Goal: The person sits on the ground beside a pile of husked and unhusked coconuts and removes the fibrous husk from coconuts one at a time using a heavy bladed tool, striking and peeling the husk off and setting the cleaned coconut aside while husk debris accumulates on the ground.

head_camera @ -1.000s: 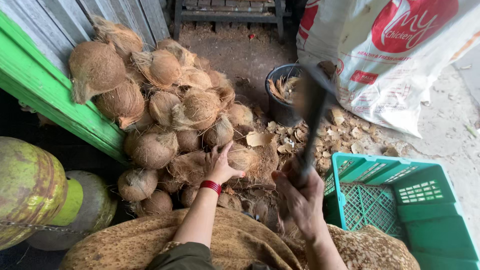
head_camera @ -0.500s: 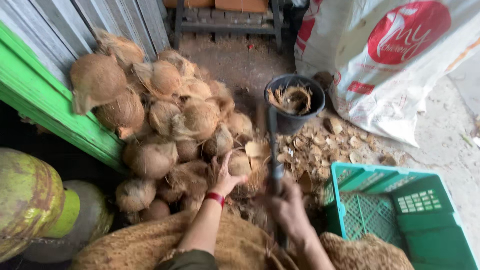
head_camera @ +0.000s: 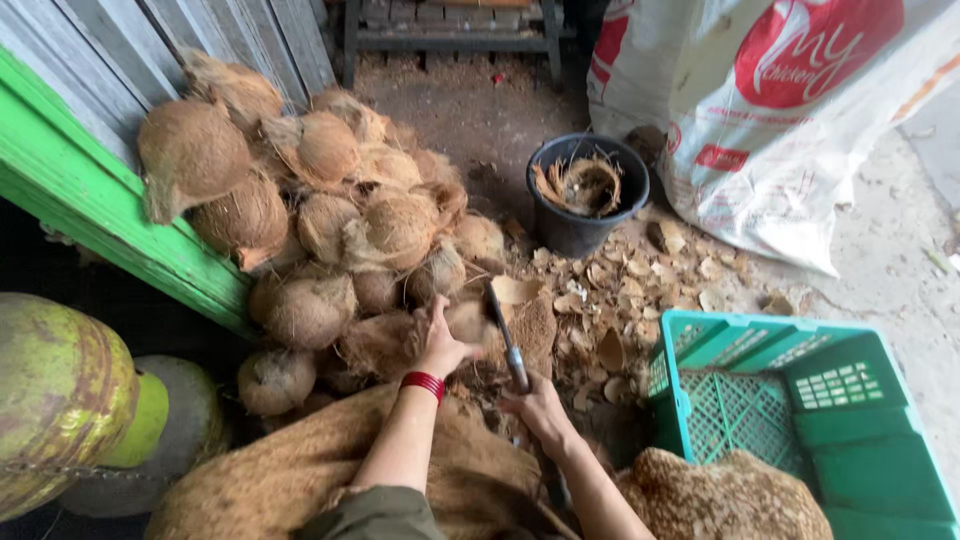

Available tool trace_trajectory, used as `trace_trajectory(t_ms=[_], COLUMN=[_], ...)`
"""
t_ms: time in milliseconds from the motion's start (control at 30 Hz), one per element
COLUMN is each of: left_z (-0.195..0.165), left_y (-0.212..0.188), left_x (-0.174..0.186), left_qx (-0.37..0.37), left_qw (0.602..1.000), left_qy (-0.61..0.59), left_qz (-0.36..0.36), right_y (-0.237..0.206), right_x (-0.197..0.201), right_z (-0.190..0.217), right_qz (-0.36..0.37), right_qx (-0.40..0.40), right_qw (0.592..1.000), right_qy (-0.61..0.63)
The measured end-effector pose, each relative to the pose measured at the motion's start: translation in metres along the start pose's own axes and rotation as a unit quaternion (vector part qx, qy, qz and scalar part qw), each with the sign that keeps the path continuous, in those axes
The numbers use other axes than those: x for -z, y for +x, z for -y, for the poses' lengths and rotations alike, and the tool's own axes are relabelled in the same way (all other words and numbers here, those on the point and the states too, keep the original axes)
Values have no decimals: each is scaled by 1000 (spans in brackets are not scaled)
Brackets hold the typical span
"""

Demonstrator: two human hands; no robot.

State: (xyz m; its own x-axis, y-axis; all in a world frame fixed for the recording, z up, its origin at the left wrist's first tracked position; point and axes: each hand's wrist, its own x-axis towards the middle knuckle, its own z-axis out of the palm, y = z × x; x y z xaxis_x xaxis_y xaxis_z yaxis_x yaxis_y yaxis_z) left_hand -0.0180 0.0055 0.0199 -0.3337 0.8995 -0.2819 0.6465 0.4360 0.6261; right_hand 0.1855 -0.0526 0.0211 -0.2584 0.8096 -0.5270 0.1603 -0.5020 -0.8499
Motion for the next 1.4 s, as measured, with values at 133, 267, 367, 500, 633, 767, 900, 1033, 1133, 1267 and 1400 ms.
trace_trajectory(t_ms=[133,267,367,500,633,767,900,1033,1133,1267,1400], left_z=[-6,-6,-1,11,26,26,25,36,33,15,11], left_y=[3,4,6,-2,-23,-21,-19,-32,-35,-20,-18], left_x=[7,1,-2,4,14,13,8,12,18,14,7], left_qx=[37,3,-15,-76,-176,-172,-122,-179,-167,-71,-119], left_qw=[996,997,997,995,984,984,992,983,985,996,991], left_qy=[76,69,66,59,-14,-32,19,44,45,26,63], left_qz=[25,42,26,24,-17,-34,13,-7,0,54,-12], right_y=[-46,-40,-6,26,17,-3,-4,3,1,-9,-10], right_x=[9,10,3,-3,4,8,-2,-5,0,4,-3], right_z=[58,50,7,-29,-14,5,-12,-34,-33,-21,-28], right_qz=[64,18,-78,80,37,3,-35,10,19,26,-16], right_qx=[111,444,476,-56,-80,177,225,-97,-50,165,181], right_qw=[992,896,874,992,995,984,973,994,999,986,983], right_qy=[-2,-22,63,84,42,13,-32,-52,-3,28,26])
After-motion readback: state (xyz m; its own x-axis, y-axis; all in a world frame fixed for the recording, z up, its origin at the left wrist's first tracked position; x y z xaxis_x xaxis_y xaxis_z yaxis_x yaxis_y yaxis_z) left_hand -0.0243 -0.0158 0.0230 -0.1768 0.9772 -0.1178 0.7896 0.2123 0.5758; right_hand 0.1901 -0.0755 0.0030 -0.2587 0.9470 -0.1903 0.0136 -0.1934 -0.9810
